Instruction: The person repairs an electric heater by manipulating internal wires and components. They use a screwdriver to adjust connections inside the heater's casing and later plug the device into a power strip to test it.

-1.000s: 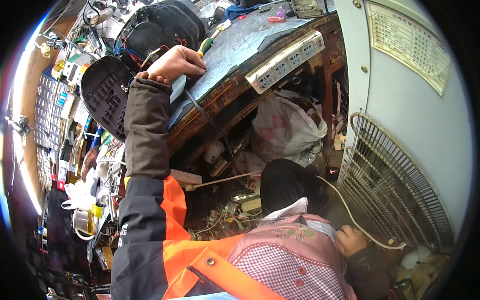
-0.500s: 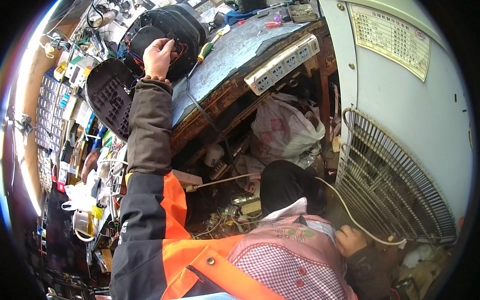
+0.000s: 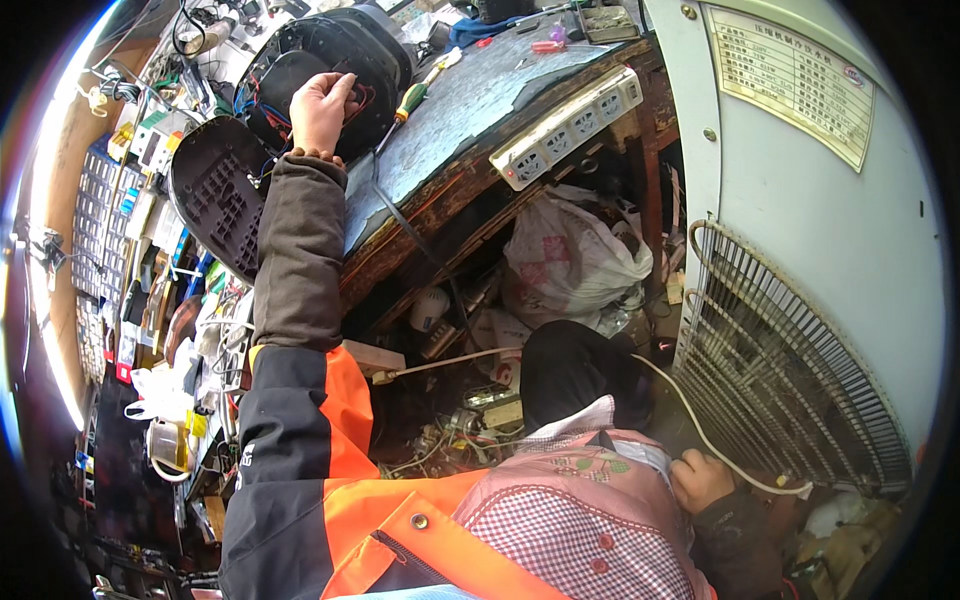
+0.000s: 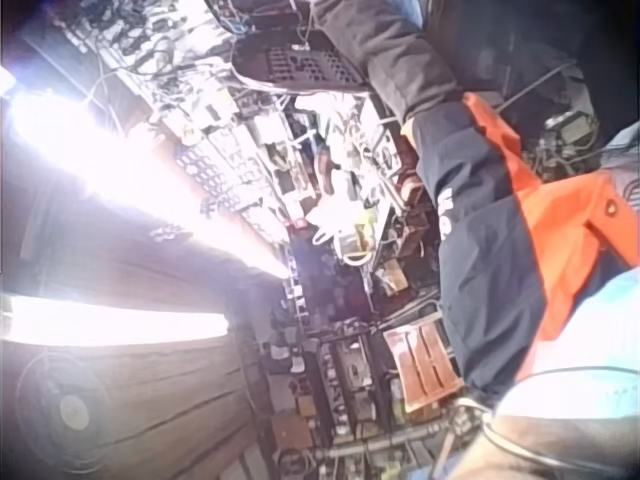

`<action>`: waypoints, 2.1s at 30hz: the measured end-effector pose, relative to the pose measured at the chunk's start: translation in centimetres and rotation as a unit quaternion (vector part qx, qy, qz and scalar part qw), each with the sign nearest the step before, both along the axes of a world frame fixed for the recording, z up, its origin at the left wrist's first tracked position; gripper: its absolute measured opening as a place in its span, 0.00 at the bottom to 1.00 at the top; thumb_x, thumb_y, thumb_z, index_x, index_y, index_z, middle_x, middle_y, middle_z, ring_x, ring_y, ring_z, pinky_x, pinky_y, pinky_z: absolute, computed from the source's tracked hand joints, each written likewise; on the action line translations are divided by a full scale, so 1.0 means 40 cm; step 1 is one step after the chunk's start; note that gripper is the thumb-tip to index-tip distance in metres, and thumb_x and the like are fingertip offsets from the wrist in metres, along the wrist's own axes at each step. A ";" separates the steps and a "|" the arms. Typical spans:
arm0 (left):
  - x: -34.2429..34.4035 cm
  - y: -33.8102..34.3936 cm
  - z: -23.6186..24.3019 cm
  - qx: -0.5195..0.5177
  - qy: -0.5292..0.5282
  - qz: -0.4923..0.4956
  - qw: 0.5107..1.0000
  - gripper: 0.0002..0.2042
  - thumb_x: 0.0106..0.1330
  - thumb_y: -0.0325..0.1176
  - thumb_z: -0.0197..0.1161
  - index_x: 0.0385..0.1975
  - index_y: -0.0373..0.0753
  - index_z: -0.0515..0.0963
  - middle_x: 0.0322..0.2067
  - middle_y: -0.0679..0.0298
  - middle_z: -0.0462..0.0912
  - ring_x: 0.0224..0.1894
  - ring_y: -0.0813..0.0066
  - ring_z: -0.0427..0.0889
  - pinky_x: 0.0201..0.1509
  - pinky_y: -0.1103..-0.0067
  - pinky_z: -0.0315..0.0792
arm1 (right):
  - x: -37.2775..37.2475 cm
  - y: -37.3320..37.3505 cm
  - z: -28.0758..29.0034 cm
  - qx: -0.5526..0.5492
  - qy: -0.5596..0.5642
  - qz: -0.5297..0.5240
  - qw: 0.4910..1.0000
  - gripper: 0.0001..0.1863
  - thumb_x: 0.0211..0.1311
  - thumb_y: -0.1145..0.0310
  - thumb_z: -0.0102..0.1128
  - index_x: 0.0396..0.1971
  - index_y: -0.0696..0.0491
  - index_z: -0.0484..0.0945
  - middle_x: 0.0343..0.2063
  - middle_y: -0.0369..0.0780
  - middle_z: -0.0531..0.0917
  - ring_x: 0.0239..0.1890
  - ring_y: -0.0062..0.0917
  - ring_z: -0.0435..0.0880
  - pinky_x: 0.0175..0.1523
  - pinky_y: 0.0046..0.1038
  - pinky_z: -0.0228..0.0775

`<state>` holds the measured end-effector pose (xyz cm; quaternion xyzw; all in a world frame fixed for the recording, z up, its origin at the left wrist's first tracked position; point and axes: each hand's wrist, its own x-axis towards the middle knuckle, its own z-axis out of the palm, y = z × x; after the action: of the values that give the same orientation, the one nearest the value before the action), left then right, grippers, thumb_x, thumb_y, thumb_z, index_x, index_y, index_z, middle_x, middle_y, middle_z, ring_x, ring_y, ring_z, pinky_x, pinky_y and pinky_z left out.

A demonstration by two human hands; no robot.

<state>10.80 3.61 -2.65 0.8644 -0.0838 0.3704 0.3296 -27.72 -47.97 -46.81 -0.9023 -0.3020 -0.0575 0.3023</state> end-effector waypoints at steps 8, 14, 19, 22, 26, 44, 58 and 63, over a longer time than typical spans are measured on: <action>0.008 -0.008 -0.004 0.073 -0.089 0.045 0.992 0.10 0.70 0.34 0.75 0.42 0.33 0.89 0.31 0.64 0.91 0.28 0.81 0.87 0.33 0.82 0.81 | 0.008 0.007 0.004 0.007 -0.004 0.003 1.000 0.09 0.55 0.70 0.70 0.36 0.51 0.83 0.36 0.42 0.81 0.32 0.42 0.86 0.36 0.43 0.79; 0.007 -0.017 -0.008 0.053 -0.077 0.057 0.994 0.09 0.69 0.33 0.76 0.41 0.35 0.89 0.29 0.66 0.91 0.28 0.83 0.87 0.33 0.82 0.80 | 0.004 0.010 0.003 0.003 -0.012 -0.002 1.000 0.09 0.54 0.71 0.71 0.35 0.51 0.84 0.34 0.42 0.81 0.31 0.42 0.86 0.34 0.44 0.79; 0.012 -0.021 -0.003 0.014 -0.059 0.081 0.995 0.11 0.67 0.34 0.78 0.41 0.33 0.88 0.31 0.64 0.90 0.29 0.82 0.87 0.33 0.83 0.80 | 0.002 0.008 0.001 0.004 -0.017 -0.003 1.000 0.08 0.55 0.70 0.71 0.36 0.50 0.84 0.34 0.41 0.81 0.31 0.42 0.86 0.34 0.43 0.78; 0.011 -0.024 -0.003 -0.085 -0.020 0.034 0.996 0.12 0.67 0.34 0.78 0.41 0.32 0.88 0.32 0.64 0.90 0.29 0.80 0.87 0.33 0.82 0.81 | -0.002 0.007 -0.002 0.003 -0.020 -0.001 1.000 0.08 0.55 0.69 0.70 0.36 0.50 0.84 0.35 0.41 0.81 0.31 0.41 0.86 0.34 0.43 0.78; 0.011 -0.017 -0.003 -0.128 -0.008 -0.026 0.991 0.10 0.69 0.32 0.77 0.42 0.32 0.87 0.32 0.64 0.89 0.29 0.78 0.87 0.34 0.81 0.83 | -0.002 0.006 -0.004 0.002 -0.015 0.000 1.000 0.08 0.56 0.69 0.70 0.36 0.49 0.84 0.35 0.41 0.81 0.31 0.41 0.86 0.34 0.43 0.78; 0.029 0.014 -0.008 -0.084 -0.023 -0.026 0.996 0.09 0.71 0.31 0.75 0.42 0.30 0.86 0.30 0.63 0.89 0.28 0.78 0.87 0.35 0.80 0.85 | -0.003 0.004 -0.003 -0.017 -0.005 0.006 1.000 0.09 0.57 0.68 0.70 0.37 0.49 0.83 0.36 0.41 0.81 0.32 0.42 0.86 0.36 0.43 0.78; 0.040 0.009 -0.009 -0.093 -0.042 0.006 0.995 0.08 0.67 0.28 0.75 0.38 0.30 0.88 0.28 0.62 0.90 0.27 0.78 0.89 0.32 0.79 0.84 | -0.009 0.011 0.000 -0.017 -0.003 0.011 1.000 0.09 0.57 0.68 0.70 0.37 0.49 0.82 0.36 0.42 0.81 0.33 0.42 0.86 0.37 0.44 0.79; 0.021 -0.010 -0.007 -0.095 -0.037 0.021 0.995 0.08 0.66 0.29 0.76 0.38 0.31 0.88 0.29 0.60 0.91 0.27 0.78 0.89 0.32 0.79 0.83 | -0.008 0.015 0.009 -0.035 -0.002 0.015 0.999 0.12 0.55 0.69 0.73 0.39 0.52 0.84 0.39 0.42 0.83 0.34 0.41 0.87 0.38 0.41 0.80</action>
<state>11.63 3.20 -2.92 0.8162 -0.0426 0.4154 0.3994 -28.04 -47.37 -46.44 -0.9075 -0.3180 -0.0437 0.2709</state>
